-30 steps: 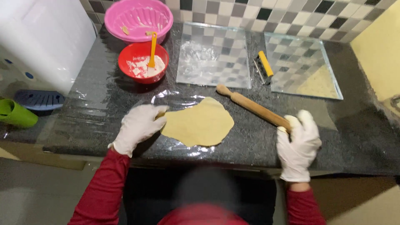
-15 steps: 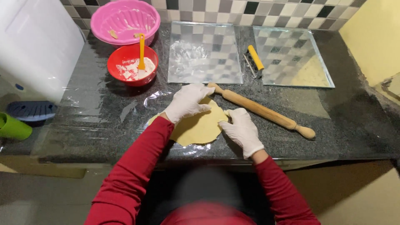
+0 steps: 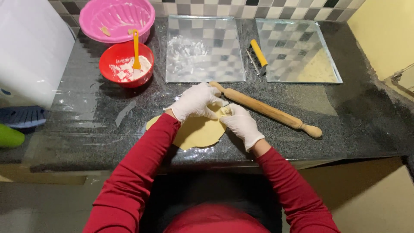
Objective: Rolling out a piece of dough on a plastic-covered kitchen counter using a wooden rolling pin to achieve a flat, even thickness.
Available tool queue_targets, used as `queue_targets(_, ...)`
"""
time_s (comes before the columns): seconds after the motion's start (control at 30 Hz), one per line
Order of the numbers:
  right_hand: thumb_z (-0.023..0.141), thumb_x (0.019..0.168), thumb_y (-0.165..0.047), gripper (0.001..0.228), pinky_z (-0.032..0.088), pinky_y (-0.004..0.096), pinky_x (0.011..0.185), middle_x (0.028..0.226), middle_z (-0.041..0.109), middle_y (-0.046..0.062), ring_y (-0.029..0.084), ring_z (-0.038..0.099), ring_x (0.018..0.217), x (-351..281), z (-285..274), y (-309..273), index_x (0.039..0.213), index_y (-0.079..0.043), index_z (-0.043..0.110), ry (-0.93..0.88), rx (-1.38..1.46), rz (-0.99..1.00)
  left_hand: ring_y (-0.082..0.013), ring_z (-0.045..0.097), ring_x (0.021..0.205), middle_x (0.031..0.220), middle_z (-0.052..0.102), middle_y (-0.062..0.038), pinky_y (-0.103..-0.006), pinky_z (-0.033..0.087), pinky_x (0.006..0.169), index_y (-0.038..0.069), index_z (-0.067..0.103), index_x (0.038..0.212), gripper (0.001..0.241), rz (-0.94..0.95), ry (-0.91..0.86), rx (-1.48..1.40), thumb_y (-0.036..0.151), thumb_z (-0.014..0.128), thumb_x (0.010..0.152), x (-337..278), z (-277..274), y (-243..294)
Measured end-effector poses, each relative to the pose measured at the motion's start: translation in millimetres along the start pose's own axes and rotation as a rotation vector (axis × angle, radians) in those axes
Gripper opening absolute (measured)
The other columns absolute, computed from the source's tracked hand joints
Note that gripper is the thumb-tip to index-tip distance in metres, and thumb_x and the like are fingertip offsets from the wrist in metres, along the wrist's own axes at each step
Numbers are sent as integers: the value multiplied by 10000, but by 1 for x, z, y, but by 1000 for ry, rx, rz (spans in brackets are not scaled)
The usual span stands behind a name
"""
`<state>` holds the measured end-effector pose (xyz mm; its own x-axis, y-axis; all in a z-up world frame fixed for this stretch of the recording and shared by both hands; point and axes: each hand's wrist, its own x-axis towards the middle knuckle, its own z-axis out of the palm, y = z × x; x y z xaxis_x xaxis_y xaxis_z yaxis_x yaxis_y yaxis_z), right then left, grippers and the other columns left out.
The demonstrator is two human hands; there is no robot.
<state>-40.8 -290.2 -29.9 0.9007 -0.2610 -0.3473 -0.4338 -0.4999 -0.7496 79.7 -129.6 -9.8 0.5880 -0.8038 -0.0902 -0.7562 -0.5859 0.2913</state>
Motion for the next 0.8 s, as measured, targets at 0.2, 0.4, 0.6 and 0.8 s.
queue_targets(0.2, 799, 744, -253, 223, 535, 251, 711, 824, 763, -49, 82, 680, 760, 24, 18, 4, 967, -249, 806, 109, 278, -122, -274, 584, 1273, 1249, 659, 105, -496, 589, 996, 317, 782, 951, 332, 141, 121, 114, 513, 880, 701, -10, -19, 6)
queue_targets(0.4, 693, 828, -47, 210, 462, 179, 803, 940, 664, -26, 78, 579, 896, -54, 3, -65, 1037, -28, 705, 64, 737, -269, -222, 730, 938, 888, 707, 67, -405, 651, 806, 244, 745, 899, 314, 66, 174, 262, 528, 816, 783, -42, -42, 27)
queue_targets(0.6, 799, 867, -167, 486, 558, 310, 926, 1217, 687, 117, 189, 630, 1055, -36, 30, -39, 1312, -51, 642, -128, 991, -183, -154, 691, 1050, 939, 693, 56, -422, 413, 1161, 219, 637, 918, 258, 447, 474, 170, 410, 793, 847, -61, -32, -34)
queue_targets(0.8, 345, 723, -963, 1210, 444, 552, 1102, 1519, 472, 294, 444, 514, 1374, -54, 38, -41, 1566, -98, 410, -515, 1176, -163, -169, 688, 974, 760, 598, -29, -400, 353, 1237, 86, 572, 941, 91, 332, 457, -73, 33, 644, 956, -131, -98, 2)
